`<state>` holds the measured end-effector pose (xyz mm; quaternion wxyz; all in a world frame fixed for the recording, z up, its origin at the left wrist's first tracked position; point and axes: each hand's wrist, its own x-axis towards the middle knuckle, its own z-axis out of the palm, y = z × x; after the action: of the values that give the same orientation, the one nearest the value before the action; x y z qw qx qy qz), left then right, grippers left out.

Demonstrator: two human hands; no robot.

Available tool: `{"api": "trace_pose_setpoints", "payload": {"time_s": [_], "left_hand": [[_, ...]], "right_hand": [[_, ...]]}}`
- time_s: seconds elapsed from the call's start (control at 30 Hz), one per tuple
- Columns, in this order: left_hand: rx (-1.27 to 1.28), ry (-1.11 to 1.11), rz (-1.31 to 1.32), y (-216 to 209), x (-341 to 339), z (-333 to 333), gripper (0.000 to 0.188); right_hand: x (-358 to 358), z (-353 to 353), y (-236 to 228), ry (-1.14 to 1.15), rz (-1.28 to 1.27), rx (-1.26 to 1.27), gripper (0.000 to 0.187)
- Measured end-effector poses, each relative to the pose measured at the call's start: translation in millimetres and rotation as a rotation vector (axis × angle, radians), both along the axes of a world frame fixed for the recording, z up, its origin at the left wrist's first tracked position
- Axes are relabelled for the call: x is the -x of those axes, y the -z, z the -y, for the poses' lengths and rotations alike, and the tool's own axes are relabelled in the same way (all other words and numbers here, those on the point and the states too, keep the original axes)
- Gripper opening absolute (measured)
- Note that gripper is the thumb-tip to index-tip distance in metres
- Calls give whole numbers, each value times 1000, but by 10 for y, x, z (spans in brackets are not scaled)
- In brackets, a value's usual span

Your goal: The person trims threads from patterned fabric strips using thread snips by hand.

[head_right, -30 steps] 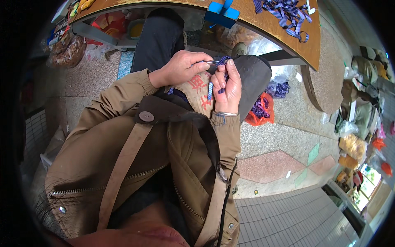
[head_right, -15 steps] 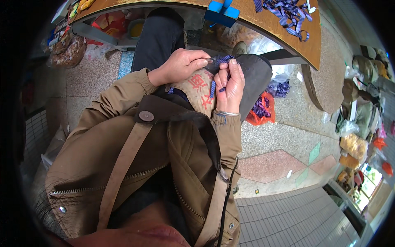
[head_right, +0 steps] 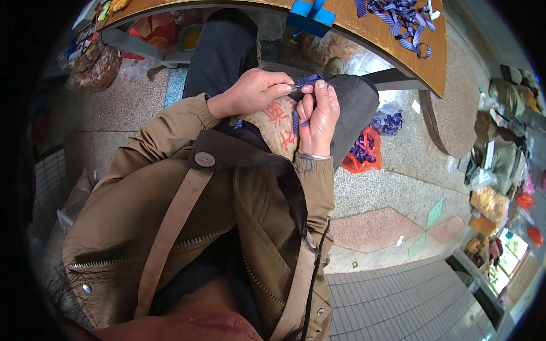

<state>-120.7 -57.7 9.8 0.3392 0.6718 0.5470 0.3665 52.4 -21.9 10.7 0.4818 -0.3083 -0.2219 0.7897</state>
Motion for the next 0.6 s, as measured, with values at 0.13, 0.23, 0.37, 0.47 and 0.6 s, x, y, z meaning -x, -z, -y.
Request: {"api": "trace_pose_setpoints", "payload": {"time_s": [0.13, 0.23, 0.37, 0.47, 0.6], "left_hand": [[-1, 1, 17, -9, -2, -7, 23], [-13, -13, 15, -4, -5, -4, 22], [-3, -18, 20, -22, -1, -2, 23], [-20, -26, -18, -22, -2, 5, 25], [-17, -21, -11, -8, 2, 7, 26]], "right_hand": [[-7, -3, 6, 1, -4, 2, 10], [-13, -10, 12, 11, -27, 12, 10], [-36, -26, 42, 15, -81, 27, 11], [-31, -23, 50, 32, -80, 31, 11], [-12, -18, 30, 38, -72, 36, 11]]}}
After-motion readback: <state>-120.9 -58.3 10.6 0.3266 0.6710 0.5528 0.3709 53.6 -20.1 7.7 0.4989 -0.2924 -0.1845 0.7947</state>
